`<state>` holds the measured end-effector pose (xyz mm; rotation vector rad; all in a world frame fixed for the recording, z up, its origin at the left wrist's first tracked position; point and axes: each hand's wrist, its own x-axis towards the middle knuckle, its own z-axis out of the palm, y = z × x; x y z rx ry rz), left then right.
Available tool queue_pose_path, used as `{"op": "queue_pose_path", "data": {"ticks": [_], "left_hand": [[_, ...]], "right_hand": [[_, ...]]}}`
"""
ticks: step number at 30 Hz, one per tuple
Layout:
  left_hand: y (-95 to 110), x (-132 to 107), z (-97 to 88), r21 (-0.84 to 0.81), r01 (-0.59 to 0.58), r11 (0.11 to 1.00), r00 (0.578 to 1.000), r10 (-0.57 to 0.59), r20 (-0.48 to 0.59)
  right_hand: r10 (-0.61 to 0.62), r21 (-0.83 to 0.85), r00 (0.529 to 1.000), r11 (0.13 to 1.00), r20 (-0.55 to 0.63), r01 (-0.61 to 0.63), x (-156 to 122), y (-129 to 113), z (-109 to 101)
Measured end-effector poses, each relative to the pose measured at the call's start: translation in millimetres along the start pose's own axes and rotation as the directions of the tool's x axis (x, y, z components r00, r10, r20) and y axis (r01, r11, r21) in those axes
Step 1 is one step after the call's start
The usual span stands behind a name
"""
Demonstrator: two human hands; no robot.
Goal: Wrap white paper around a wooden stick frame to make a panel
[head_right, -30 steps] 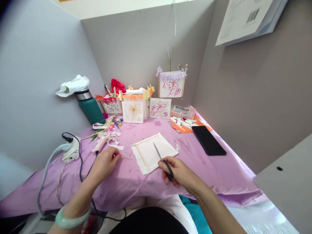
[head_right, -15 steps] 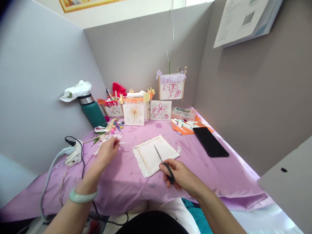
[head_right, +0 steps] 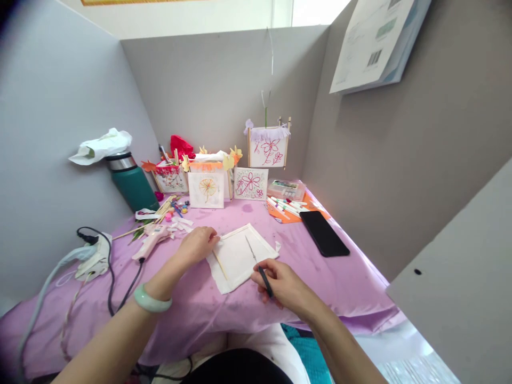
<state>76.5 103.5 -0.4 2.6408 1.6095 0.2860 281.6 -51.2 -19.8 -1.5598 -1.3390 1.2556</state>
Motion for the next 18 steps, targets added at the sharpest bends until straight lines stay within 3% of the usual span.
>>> {"op": "queue_pose_path", "data": {"ticks": [3,5,9,13,18], "left_hand": [[4.3,13.2,5.7,-0.003,0.002,1.000,0.999,-0.002,0.051],[4.5,18.6,6.8,-0.016,0.002,1.000,0.997,-0.001,0.073],[2.2,15.7,4.0,-0.076,0.022,0.997,0.996,-0.015,0.091],[-5.1,-2.2,-2.9,-0.169,0.104,0.980,0.995,-0.101,0.026],[-14.5,-29.8,-5.4,-0.379,0.256,0.890,0.953,-0.297,-0.055]], "right_hand": [[-0.149,-0.447,0.947,0.894,-0.284,0.006,-1.1,2.9,-26.4],[-0.190,-0.630,0.921,0.773,-0.339,-0.073,0.1,3.7,-44.7],[-0.149,-0.756,0.922,0.626,-0.357,-0.192,10.0,1.1,-64.3],[-0.239,-0.874,0.881,0.381,-0.409,-0.303,24.5,-2.4,-62.8],[-0.304,-0.901,0.866,0.309,-0.397,-0.305,30.1,-7.1,-52.6]]}}
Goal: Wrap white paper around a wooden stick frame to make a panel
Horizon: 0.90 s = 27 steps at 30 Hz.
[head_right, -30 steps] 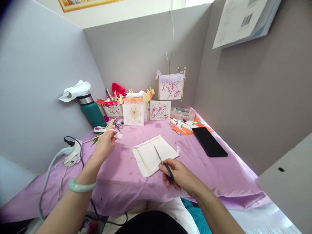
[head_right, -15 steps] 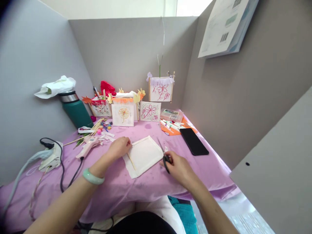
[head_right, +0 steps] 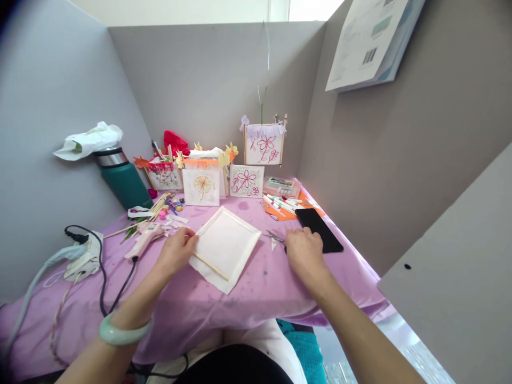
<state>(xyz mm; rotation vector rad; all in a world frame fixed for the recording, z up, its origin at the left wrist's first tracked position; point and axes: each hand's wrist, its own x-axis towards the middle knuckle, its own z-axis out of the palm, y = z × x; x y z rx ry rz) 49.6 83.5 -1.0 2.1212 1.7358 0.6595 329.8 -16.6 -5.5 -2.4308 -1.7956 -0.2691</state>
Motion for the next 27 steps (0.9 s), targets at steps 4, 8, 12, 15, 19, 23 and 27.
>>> {"op": "queue_pose_path", "data": {"ticks": [4,8,12,15,19,23,27], "left_hand": [[-4.2,-20.8,7.2,-0.247,0.130,0.960,0.991,-0.130,0.015],[-4.7,-37.4,17.3,-0.416,0.170,0.893,0.985,-0.140,0.102],[-4.4,-46.0,17.7,-0.514,0.186,0.837,0.982,-0.138,0.131],[-2.4,-49.9,12.4,-0.528,0.192,0.827,0.980,-0.136,0.143],[-10.1,-57.2,4.4,-0.209,-0.008,0.978,0.999,0.015,0.033],[-30.3,-68.6,4.0,-0.100,-0.206,0.973,0.978,0.203,-0.040],[-36.5,-78.1,13.1,-0.076,-0.488,0.870,0.868,0.474,-0.146]], "right_hand": [[-0.014,0.371,1.000,0.928,-0.018,0.020,-10.8,-18.5,-2.8],[-0.168,0.904,0.933,0.349,0.318,-0.245,-24.5,-42.0,1.2],[-0.234,0.921,0.891,0.111,0.389,-0.373,-23.4,-54.8,6.7],[-0.110,0.900,0.950,0.369,0.291,-0.232,-10.2,-55.0,9.9],[0.077,0.761,0.996,0.643,0.044,-0.084,-3.5,-46.3,15.4],[-0.042,0.681,0.988,0.720,-0.146,0.131,-30.6,-33.8,20.4],[-0.158,0.608,0.962,0.749,-0.222,0.263,-63.3,-28.9,23.2]]}}
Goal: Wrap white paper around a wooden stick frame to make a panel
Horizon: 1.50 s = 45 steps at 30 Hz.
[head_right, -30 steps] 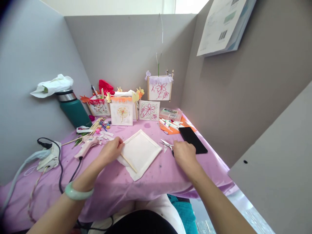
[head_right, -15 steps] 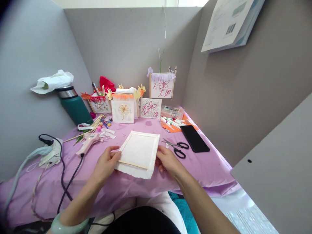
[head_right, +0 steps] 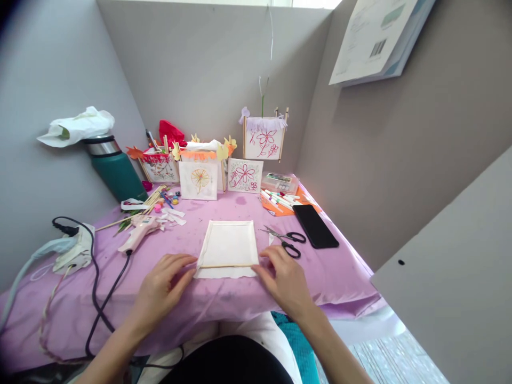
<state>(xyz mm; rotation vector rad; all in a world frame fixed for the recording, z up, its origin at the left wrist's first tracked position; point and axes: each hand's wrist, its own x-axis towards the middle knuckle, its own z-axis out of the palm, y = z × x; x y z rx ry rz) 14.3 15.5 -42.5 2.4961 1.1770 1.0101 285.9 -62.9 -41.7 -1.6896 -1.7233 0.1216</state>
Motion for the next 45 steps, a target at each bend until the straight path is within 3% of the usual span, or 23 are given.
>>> {"op": "queue_pose_path", "data": {"ticks": [3,6,10,17,23,27,29,32,34,35,40,43,45], "left_hand": [[6.2,-1.9,9.7,0.011,-0.135,0.991,0.991,0.135,0.015],[9.1,-2.9,16.2,0.024,-0.159,0.987,0.987,0.159,0.008],[5.3,-5.8,14.9,0.018,-0.065,0.998,0.996,0.066,-0.057],[10.5,-5.3,12.5,0.148,0.071,0.987,0.997,-0.066,-0.034],[12.0,-4.5,13.6,0.150,0.141,0.979,0.990,-0.134,-0.053],[-2.8,3.8,-2.7,0.137,0.146,0.980,0.986,-0.134,-0.095],[-15.6,16.1,-19.9,0.259,0.188,0.947,0.974,-0.147,-0.170],[-38.1,38.4,-47.3,0.545,0.405,0.734,0.914,-0.318,-0.251],[-53.3,50.2,-58.1,0.638,0.490,0.594,0.855,-0.469,-0.221],[-60.4,54.4,-60.3,0.646,0.499,0.577,0.840,-0.507,-0.196],[-83.4,61.8,-57.1,0.599,0.527,0.603,0.811,-0.567,-0.143],[-80.8,60.2,-65.2,0.556,0.545,0.628,0.816,-0.550,-0.179],[-69.7,56.7,-75.7,0.442,0.564,0.698,0.822,-0.526,-0.219]], "right_hand": [[-0.049,-0.092,0.999,0.995,-0.005,0.048,-9.7,-3.4,3.0],[-0.064,-0.129,0.997,0.990,-0.031,0.059,-9.6,-4.5,6.6],[-0.046,-0.051,0.999,0.998,-0.026,0.044,-7.4,-3.7,7.9],[-0.094,0.039,0.990,0.994,-0.109,0.098,-6.9,-0.6,15.2],[-0.078,0.064,0.992,0.994,-0.095,0.084,-5.6,1.1,17.1],[-0.046,0.096,0.996,0.994,-0.073,0.052,-5.4,5.3,15.1],[-0.026,0.100,0.998,0.994,-0.064,0.032,-5.3,8.9,15.1],[-0.021,0.080,0.998,0.996,-0.063,0.026,-4.8,12.7,17.4],[-0.030,0.055,0.998,0.998,-0.056,0.033,-5.0,12.7,19.7],[-0.039,0.037,0.998,0.998,-0.052,0.041,-5.3,12.1,20.9],[-0.072,-0.067,0.995,0.996,-0.070,0.067,-6.7,8.9,25.4],[-0.048,-0.062,0.996,0.997,-0.071,0.044,-6.3,9.7,25.9],[-0.035,-0.045,0.998,0.998,-0.060,0.033,-5.2,10.5,25.4]]}}
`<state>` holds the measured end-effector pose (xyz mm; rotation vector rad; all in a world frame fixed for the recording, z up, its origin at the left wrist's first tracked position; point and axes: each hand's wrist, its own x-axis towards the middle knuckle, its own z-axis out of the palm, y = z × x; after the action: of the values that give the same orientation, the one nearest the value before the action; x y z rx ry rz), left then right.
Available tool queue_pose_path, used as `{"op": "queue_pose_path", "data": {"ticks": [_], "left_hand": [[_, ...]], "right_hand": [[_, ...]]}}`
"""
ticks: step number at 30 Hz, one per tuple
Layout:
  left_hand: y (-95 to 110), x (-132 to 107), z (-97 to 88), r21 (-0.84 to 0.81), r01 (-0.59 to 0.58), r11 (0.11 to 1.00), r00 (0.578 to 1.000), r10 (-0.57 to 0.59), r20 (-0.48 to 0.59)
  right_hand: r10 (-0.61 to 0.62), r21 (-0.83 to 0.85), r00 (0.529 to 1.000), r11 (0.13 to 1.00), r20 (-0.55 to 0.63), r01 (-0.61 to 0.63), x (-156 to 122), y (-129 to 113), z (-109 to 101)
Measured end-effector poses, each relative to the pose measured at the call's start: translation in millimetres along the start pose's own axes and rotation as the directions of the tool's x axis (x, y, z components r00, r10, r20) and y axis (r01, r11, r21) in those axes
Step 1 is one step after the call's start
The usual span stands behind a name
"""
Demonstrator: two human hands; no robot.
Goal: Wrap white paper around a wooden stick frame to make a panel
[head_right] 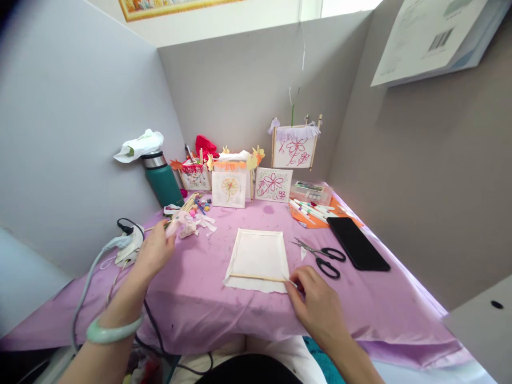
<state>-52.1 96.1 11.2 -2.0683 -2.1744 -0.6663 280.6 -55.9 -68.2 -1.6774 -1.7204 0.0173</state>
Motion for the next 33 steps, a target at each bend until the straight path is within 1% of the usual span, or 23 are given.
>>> {"op": "queue_pose_path", "data": {"ticks": [1,2,3,4,5,7,8,10,12,13,14,15,16,17,19,21,23,25,28,31,33], "left_hand": [[2.1,-5.3,-8.3,-0.144,0.001,0.990,1.000,-0.004,-0.022],[5.5,-12.1,-16.5,-0.320,0.000,0.947,1.000,-0.008,-0.025],[10.1,-20.2,-24.0,-0.485,-0.003,0.874,1.000,0.008,0.008],[15.8,-29.3,-30.0,-0.618,0.008,0.786,0.996,0.047,0.073],[22.4,-39.2,-34.3,-0.683,0.048,0.729,0.985,0.080,0.155],[37.6,-60.4,-36.4,-0.761,0.168,0.627,0.937,0.139,0.321],[45.6,-71.1,-34.4,-0.793,0.227,0.565,0.899,0.191,0.393],[61.2,-92.0,-26.2,-0.813,0.329,0.480,0.808,0.302,0.505],[74.8,-110.4,-15.4,-0.795,0.421,0.436,0.680,0.429,0.595],[80.6,-118.4,-10.3,-0.775,0.461,0.432,0.614,0.476,0.630],[85.8,-125.5,-5.8,-0.754,0.497,0.428,0.559,0.507,0.656],[90.4,-131.5,-2.1,-0.732,0.533,0.424,0.520,0.517,0.679],[94.5,-136.6,0.7,-0.711,0.567,0.415,0.495,0.518,0.698],[98.3,-140.7,2.8,-0.693,0.600,0.400,0.478,0.515,0.711],[105.4,-146.3,5.2,-0.666,0.658,0.351,0.455,0.520,0.723],[111.9,-148.8,7.0,-0.650,0.700,0.296,0.447,0.528,0.722],[117.4,-149.2,9.2,-0.639,0.728,0.250,0.460,0.513,0.725],[121.6,-148.9,12.2,-0.630,0.744,0.223,0.474,0.488,0.733],[125.2,-148.7,16.8,-0.624,0.752,0.212,0.479,0.475,0.738],[127.3,-148.9,19.5,-0.622,0.747,0.235,0.478,0.461,0.748],[128.6,-149.0,20.0,-0.624,0.742,0.244,0.488,0.442,0.753]], "right_hand": [[0.009,0.011,1.000,1.000,0.005,-0.009,0.8,0.2,-0.5],[0.017,0.025,1.000,1.000,0.009,-0.018,1.8,0.2,-1.4],[0.026,0.044,1.000,0.999,0.016,-0.026,2.8,0.0,-2.4],[0.032,0.066,0.999,0.997,0.019,-0.033,3.9,-0.3,-3.7],[0.035,0.091,0.999,0.995,0.021,-0.037,5.0,-0.8,-5.2],[0.036,0.140,0.999,0.989,0.017,-0.038,6.8,-1.6,-8.3],[0.037,0.159,0.999,0.987,0.012,-0.038,7.4,-1.8,-9.7],[0.040,0.184,0.999,0.982,-0.004,-0.039,8.1,-1.9,-12.2],[0.038,0.205,0.999,0.978,-0.019,-0.033,8.2,-1.8,-14.2],[0.034,0.216,0.999,0.976,-0.026,-0.028,8.3,-1.7,-15.1],[0.031,0.227,0.999,0.974,-0.030,-0.023,8.5,-1.5,-15.8],[0.028,0.237,0.999,0.971,-0.032,-0.020,8.7,-1.3,-16.5],[0.028,0.245,0.999,0.969,-0.033,-0.019,9.0,-1.1,-17.1],[0.027,0.252,0.999,0.967,-0.032,-0.018,9.4,-0.9,-17.4],[0.031,0.260,0.999,0.965,-0.030,-0.022,9.9,-0.4,-17.7],[0.032,0.265,0.999,0.964,-0.033,-0.022,10.1,-0.2,-17.6],[0.035,0.268,0.999,0.963,-0.041,-0.023,10.3,-0.3,-17.5],[0.042,0.267,0.998,0.963,-0.044,-0.028,10.6,-0.9,-17.8],[0.053,0.262,0.998,0.964,-0.038,-0.041,11.4,-1.9,-18.6],[0.056,0.268,0.998,0.962,-0.037,-0.044,11.7,-2.3,-19.0],[0.057,0.270,0.998,0.962,-0.039,-0.045,11.6,-2.2,-19.0]]}}
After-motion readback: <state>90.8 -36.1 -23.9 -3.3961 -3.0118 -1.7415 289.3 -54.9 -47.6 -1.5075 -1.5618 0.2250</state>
